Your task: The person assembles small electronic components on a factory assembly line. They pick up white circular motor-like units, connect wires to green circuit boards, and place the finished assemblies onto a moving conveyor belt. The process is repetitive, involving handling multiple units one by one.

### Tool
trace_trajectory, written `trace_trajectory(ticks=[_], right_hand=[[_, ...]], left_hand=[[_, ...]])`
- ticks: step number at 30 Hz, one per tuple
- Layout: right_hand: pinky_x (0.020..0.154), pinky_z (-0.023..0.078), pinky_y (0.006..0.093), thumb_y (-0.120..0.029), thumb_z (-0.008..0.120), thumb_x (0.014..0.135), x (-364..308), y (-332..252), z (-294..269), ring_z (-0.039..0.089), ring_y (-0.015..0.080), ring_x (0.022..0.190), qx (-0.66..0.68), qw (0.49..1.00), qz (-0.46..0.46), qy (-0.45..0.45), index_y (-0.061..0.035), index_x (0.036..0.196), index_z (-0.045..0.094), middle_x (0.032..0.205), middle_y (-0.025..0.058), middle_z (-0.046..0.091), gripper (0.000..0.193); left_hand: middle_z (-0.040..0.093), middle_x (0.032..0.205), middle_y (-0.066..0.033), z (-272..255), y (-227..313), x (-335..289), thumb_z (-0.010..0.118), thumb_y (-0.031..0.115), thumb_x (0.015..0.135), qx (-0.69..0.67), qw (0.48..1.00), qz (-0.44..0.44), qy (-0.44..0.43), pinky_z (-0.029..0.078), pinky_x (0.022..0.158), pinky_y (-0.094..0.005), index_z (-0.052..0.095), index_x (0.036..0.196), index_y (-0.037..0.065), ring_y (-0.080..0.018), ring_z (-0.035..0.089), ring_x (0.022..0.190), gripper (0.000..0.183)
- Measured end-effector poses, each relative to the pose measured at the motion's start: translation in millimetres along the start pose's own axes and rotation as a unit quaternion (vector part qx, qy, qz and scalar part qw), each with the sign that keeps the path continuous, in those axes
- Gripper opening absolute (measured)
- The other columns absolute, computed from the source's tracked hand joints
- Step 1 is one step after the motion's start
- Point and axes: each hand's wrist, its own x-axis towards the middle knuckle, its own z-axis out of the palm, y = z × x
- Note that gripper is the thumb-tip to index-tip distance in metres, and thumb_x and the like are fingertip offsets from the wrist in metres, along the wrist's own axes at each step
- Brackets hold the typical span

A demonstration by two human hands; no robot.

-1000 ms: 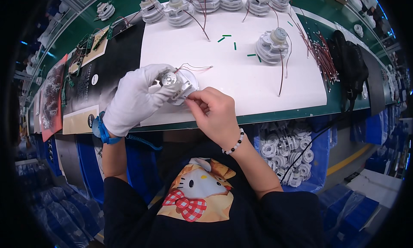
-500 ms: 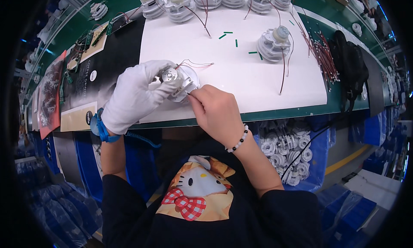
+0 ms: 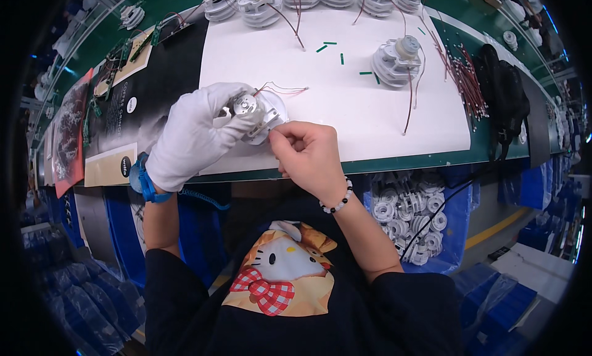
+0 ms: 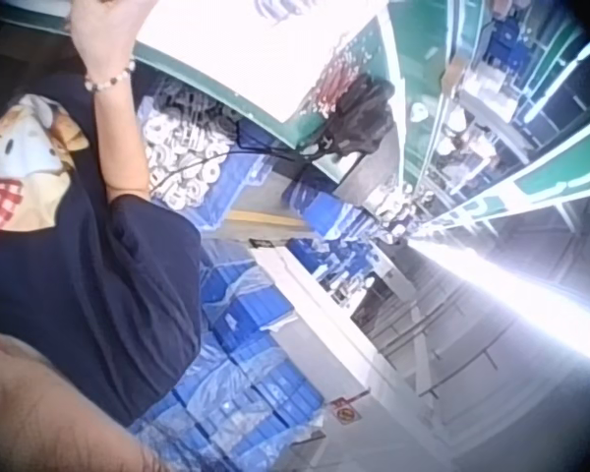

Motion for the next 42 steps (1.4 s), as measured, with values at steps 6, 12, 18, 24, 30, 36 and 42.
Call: trace_trajectory(ticks=[6, 12, 18, 24, 30, 36, 42], right_hand=[[0.039, 0.041, 0.0173, -0.008, 0.056, 0.084, -0.7, 9.0, 3.5, 0.051, 0.0037, 0.044, 0.059, 0.998, -0.016, 0.018, 0.0053, 0.080, 0.063, 0.057, 0.0013, 0.055, 0.015], [0.039, 0.040, 0.0187, -0.006, 0.056, 0.084, 2.5, -1.4, 7.9, 0.051, 0.0058, 0.043, -0.013, 1.000, -0.001, 0.019, 0.0066, 0.080, 0.062, 0.057, 0.0022, 0.054, 0.015], [0.039, 0.042, 0.0211, -0.004, 0.055, 0.085, -0.4, 2.9, 3.1, 0.052, 0.0098, 0.045, 0.013, 0.999, 0.033, 0.002, 0.0085, 0.092, 0.058, 0.064, 0.0081, 0.057, 0.014], [0.053, 0.052, 0.0231, -0.002, 0.049, 0.088, -25.9, 7.7, -13.0, 0.060, 0.0128, 0.058, 0.061, 0.998, -0.009, 0.001, 0.0088, 0.106, 0.054, 0.076, 0.0141, 0.062, 0.022], [0.058, 0.051, 0.0225, -0.004, 0.047, 0.090, -31.0, 10.4, -27.7, 0.061, 0.0132, 0.061, 0.032, 0.999, 0.019, 0.002, 0.0083, 0.103, 0.056, 0.078, 0.0136, 0.063, 0.020], [0.059, 0.052, 0.0238, -0.003, 0.047, 0.089, -31.1, 11.3, -34.1, 0.061, 0.0135, 0.063, 0.042, 0.997, 0.047, -0.036, 0.0081, 0.101, 0.058, 0.079, 0.0136, 0.063, 0.020], [0.058, 0.052, 0.0226, -0.001, 0.052, 0.086, -30.5, 8.0, -32.0, 0.061, 0.0131, 0.064, 0.064, 0.989, 0.096, -0.094, 0.0084, 0.099, 0.059, 0.078, 0.0127, 0.063, 0.017]], left_hand=[[0.061, 0.075, -0.0083, 5.1, -4.2, 1.5, 0.062, 0.020, 0.084, -0.008, 0.999, 0.032, 0.020, 0.047, 0.058, -0.0240, 0.060, 0.095, 0.001, -0.0153, 0.060, 0.063, 0.022], [0.060, 0.072, -0.0072, 7.9, -5.3, -0.3, 0.059, 0.017, 0.085, -0.052, 0.998, 0.032, 0.028, 0.047, 0.056, -0.0248, 0.061, 0.091, 0.003, -0.0144, 0.059, 0.060, 0.016], [0.060, 0.098, -0.0149, -10.0, -16.4, -10.8, 0.064, 0.017, 0.079, -0.008, 0.995, 0.092, 0.047, 0.049, 0.072, -0.0323, 0.056, 0.107, 0.004, -0.0298, 0.060, 0.085, 0.032], [0.063, 0.088, -0.0160, -91.6, -137.9, 28.7, 0.052, 0.018, 0.084, 0.234, 0.926, -0.041, 0.293, 0.048, 0.073, -0.0382, 0.062, 0.097, 0.005, -0.0322, 0.060, 0.083, 0.021], [0.064, 0.082, -0.0140, -88.9, -190.4, 67.7, 0.058, 0.030, 0.079, 0.262, 0.927, -0.221, 0.153, 0.048, 0.069, -0.0383, 0.066, 0.086, 0.008, -0.0320, 0.061, 0.078, 0.025], [0.062, 0.064, -0.0128, -85.6, -169.9, 54.9, 0.069, 0.036, 0.070, 0.142, 0.958, -0.249, 0.016, 0.046, 0.064, -0.0337, 0.067, 0.069, 0.003, -0.0258, 0.061, 0.065, 0.033], [0.065, 0.079, -0.0147, -66.8, -140.8, 33.9, 0.062, 0.038, 0.075, 0.232, 0.929, -0.278, 0.070, 0.048, 0.071, -0.0370, 0.066, 0.087, 0.004, -0.0289, 0.062, 0.075, 0.037]])
